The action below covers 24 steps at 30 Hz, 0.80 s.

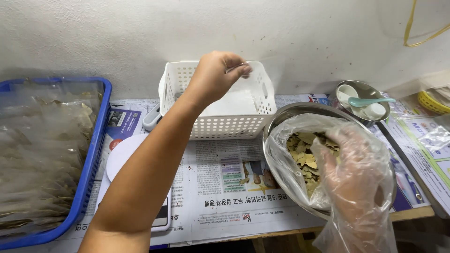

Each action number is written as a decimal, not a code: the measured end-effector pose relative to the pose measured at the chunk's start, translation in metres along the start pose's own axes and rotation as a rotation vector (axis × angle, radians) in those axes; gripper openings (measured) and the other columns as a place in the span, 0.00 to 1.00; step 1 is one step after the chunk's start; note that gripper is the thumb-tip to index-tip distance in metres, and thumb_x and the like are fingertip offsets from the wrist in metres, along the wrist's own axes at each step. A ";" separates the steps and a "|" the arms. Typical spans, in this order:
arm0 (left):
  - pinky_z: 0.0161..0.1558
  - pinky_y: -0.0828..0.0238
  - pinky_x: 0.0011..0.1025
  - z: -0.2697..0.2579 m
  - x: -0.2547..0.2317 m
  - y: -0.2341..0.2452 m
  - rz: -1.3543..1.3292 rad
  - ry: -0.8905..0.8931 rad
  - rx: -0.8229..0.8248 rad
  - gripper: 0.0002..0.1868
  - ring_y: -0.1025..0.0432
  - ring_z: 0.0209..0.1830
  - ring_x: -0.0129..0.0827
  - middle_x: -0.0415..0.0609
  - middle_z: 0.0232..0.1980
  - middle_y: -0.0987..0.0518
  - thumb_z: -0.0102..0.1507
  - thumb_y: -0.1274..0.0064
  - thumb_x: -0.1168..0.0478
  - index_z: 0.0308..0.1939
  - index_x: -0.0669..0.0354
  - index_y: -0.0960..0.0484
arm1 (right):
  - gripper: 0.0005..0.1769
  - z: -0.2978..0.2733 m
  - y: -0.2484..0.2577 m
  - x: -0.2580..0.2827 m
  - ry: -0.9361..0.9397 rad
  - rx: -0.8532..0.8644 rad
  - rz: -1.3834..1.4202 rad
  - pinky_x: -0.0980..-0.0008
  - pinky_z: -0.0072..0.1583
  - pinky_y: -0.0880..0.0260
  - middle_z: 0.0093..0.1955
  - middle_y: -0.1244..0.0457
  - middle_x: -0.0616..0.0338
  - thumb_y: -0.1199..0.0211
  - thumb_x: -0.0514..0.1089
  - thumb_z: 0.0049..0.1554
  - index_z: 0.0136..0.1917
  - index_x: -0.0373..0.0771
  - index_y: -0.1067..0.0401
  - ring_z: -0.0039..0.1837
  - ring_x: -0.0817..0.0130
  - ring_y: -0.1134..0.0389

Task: Weighing dried bay leaves and packaging them into small plastic bags before organizing them in a tray.

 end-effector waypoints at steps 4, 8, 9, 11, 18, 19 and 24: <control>0.53 0.14 0.22 -0.053 -0.049 0.018 -0.357 -0.145 0.124 0.10 0.16 0.42 0.23 0.45 0.41 0.10 0.64 0.43 0.56 0.44 0.55 0.12 | 0.38 0.029 0.043 0.031 0.032 -0.121 0.497 0.52 0.64 0.28 0.64 0.34 0.28 0.47 0.57 0.65 0.67 0.15 0.33 0.65 0.39 0.31; 0.46 0.14 0.19 -0.095 -0.058 0.013 -0.392 -0.101 0.208 0.09 0.16 0.38 0.23 0.46 0.40 0.11 0.65 0.43 0.57 0.43 0.56 0.12 | 0.61 0.041 0.043 0.048 -0.410 0.314 0.710 0.59 0.56 0.26 0.67 0.35 0.48 0.53 0.79 0.43 0.76 0.35 0.42 0.60 0.55 0.30; 0.47 0.14 0.20 -0.103 -0.055 0.007 -0.455 -0.058 0.243 0.10 0.16 0.40 0.25 0.47 0.41 0.10 0.64 0.43 0.58 0.44 0.58 0.12 | 0.47 0.033 0.033 0.051 -0.370 0.257 0.818 0.63 0.53 0.24 0.55 0.33 0.52 0.48 0.73 0.47 0.65 0.36 0.33 0.53 0.58 0.28; 0.48 0.15 0.22 -0.118 -0.043 -0.008 -0.515 -0.014 0.273 0.11 0.15 0.42 0.26 0.49 0.42 0.10 0.64 0.42 0.59 0.44 0.60 0.11 | 0.34 0.017 0.006 0.050 -0.321 0.201 0.929 0.67 0.50 0.22 0.44 0.30 0.56 0.43 0.68 0.51 0.54 0.36 0.25 0.46 0.61 0.26; 0.45 0.18 0.32 -0.174 0.008 -0.091 -1.230 0.241 -0.157 0.18 0.21 0.39 0.33 0.51 0.40 0.16 0.55 0.31 0.67 0.47 0.60 0.20 | 0.27 -0.006 0.004 0.082 -0.062 -0.051 0.936 0.74 0.25 0.37 0.23 0.39 0.62 0.50 0.50 0.67 0.27 0.41 0.34 0.22 0.73 0.39; 0.37 0.19 0.29 -0.184 0.012 -0.106 -1.234 0.393 -0.231 0.11 0.23 0.30 0.29 0.47 0.32 0.17 0.55 0.31 0.65 0.37 0.60 0.18 | 0.29 -0.007 0.006 0.088 -0.026 -0.011 0.884 0.77 0.22 0.34 0.22 0.35 0.62 0.52 0.50 0.67 0.27 0.41 0.30 0.19 0.74 0.35; 0.26 0.21 0.26 -0.199 0.021 -0.092 -1.119 0.131 -0.330 0.08 0.25 0.24 0.30 0.50 0.28 0.19 0.61 0.35 0.65 0.31 0.61 0.19 | 0.25 -0.027 0.001 0.101 -0.077 0.031 0.707 0.69 0.29 0.41 0.23 0.43 0.66 0.50 0.58 0.63 0.29 0.46 0.36 0.24 0.72 0.44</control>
Point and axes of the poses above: each hand's wrist, its own z-axis towards the middle knuckle, its own y-axis out of the back of the hand, x = y × z, the point moved 1 cm from there along z, towards the middle knuckle
